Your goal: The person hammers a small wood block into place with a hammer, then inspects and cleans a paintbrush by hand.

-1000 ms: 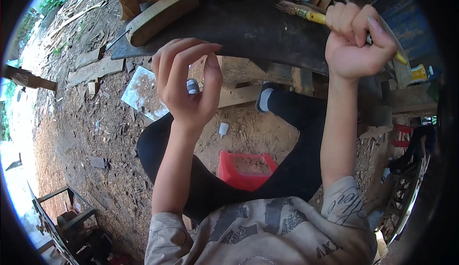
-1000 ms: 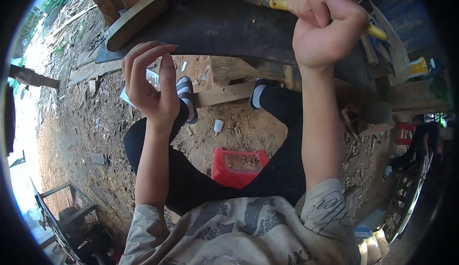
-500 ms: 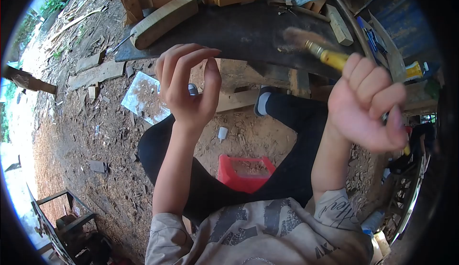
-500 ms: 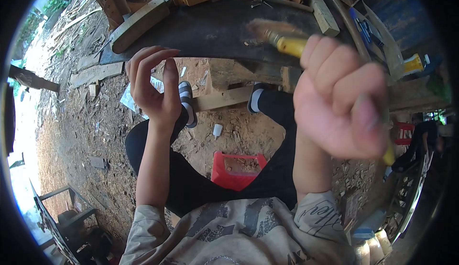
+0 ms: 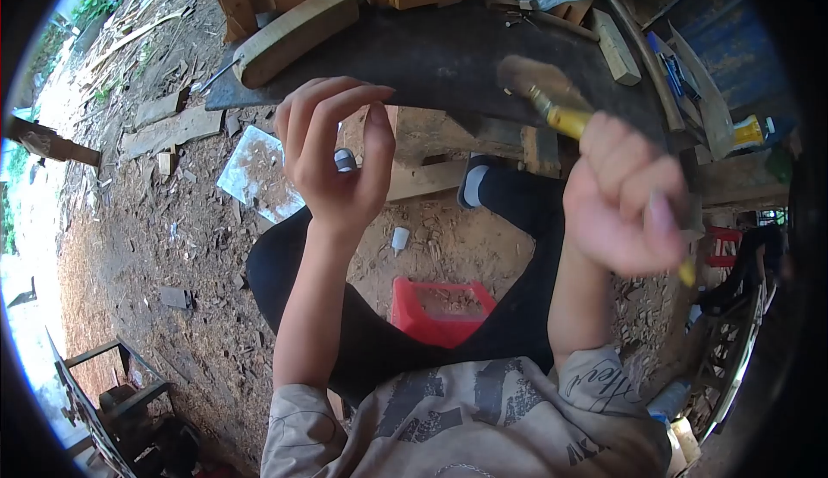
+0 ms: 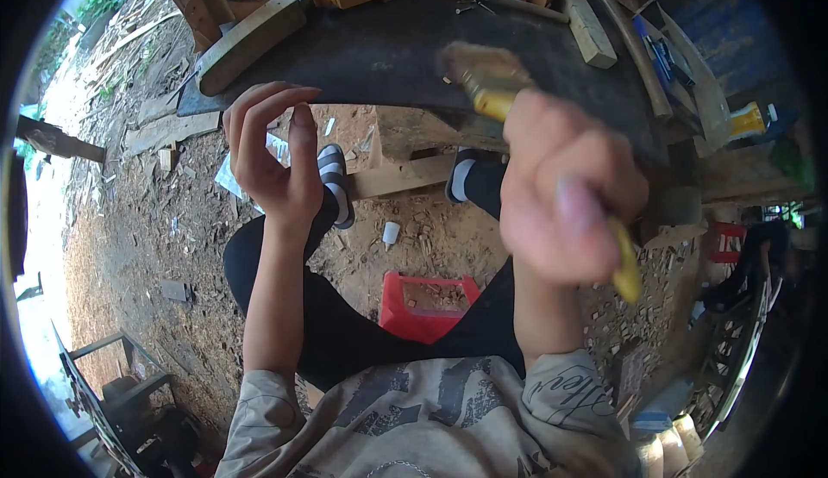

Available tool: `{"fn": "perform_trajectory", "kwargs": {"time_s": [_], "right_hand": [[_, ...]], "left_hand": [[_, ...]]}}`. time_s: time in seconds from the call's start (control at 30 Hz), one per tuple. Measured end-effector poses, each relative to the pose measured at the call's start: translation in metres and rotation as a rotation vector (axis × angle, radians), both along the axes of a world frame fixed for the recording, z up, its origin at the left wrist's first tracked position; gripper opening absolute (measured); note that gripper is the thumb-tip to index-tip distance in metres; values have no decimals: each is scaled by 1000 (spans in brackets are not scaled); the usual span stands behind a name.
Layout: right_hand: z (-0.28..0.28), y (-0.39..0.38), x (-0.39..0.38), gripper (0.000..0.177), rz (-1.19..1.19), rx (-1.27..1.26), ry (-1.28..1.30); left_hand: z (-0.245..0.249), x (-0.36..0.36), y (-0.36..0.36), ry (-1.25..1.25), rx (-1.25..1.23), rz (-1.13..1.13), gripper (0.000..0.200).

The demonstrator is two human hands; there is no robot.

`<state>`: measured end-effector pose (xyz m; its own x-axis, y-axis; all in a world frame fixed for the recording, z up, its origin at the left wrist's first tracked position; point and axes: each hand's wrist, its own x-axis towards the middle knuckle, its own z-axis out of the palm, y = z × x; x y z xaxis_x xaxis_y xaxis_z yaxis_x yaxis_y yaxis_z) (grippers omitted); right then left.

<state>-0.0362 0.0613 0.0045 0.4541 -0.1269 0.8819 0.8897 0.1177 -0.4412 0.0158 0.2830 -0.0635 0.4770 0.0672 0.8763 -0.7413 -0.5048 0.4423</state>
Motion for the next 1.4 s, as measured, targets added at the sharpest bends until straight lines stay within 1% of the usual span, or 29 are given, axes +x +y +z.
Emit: {"fn": "perform_trajectory", "kwargs": {"time_s": [0.1, 0.2, 0.23, 0.3, 0.37, 0.4, 0.47, 0.57, 0.73, 0.77, 0.87, 0.9, 0.93, 1.0, 1.03, 1.07, 1.2, 1.27, 1.4], "right_hand": [[15, -7, -22, 28, 191, -147, 24], [27, -30, -7, 27, 107, -86, -47], [31, -47, 5, 28, 122, -113, -48], [32, -74, 35, 28, -18, -39, -44], [32, -76, 60, 29, -179, -19, 9], [27, -76, 70, 29, -217, -17, 44], [13, -77, 79, 28, -210, -2, 147], [6, -60, 60, 28, -172, -28, 111], [15, -41, 0, 29, 101, -98, 84], [20, -40, -9, 29, 106, -132, 99], [27, -50, -3, 29, 83, -48, 39], [32, -58, 5, 28, 38, -83, 24], [34, -64, 16, 28, 6, -67, 13], [29, -66, 38, 28, -211, -19, 56], [24, -64, 43, 29, -220, -7, 103], [17, -61, 47, 30, -228, 6, 151], [-8, -40, 23, 27, -200, -87, -21], [-13, -28, 9, 26, -128, -48, -80], [-11, -3, -21, 26, -55, -56, -47]], "left_hand": [[1, 0, -1, 3, 3, -6, 18], [1, -3, -2, 14, 5, -7, 18], [2, -3, -2, 13, 4, -3, 18], [2, -4, -3, 19, 8, 8, 18], [3, -3, -3, 19, 12, 13, 18], [4, -3, -3, 18, 14, 11, 18], [3, -3, -4, 17, 14, 4, 18], [0, -3, -4, 20, 12, 1, 18], [0, -1, -5, 16, 5, -7, 17], [0, -1, -4, 12, 7, -5, 17], [0, -2, -5, 13, 13, -7, 17], [0, -2, -5, 15, 14, -4, 17], [1, -2, -5, 15, 15, 1, 17], [1, -2, -5, 13, 18, 8, 17], [2, -2, -5, 13, 19, 15, 17], [2, -2, -4, 6, 17, 10, 17], [0, 1, -2, -14, 16, 6, 17], [-1, 2, -4, -27, 18, -3, 17], [0, 0, -5, -37, 27, -5, 18]]}}
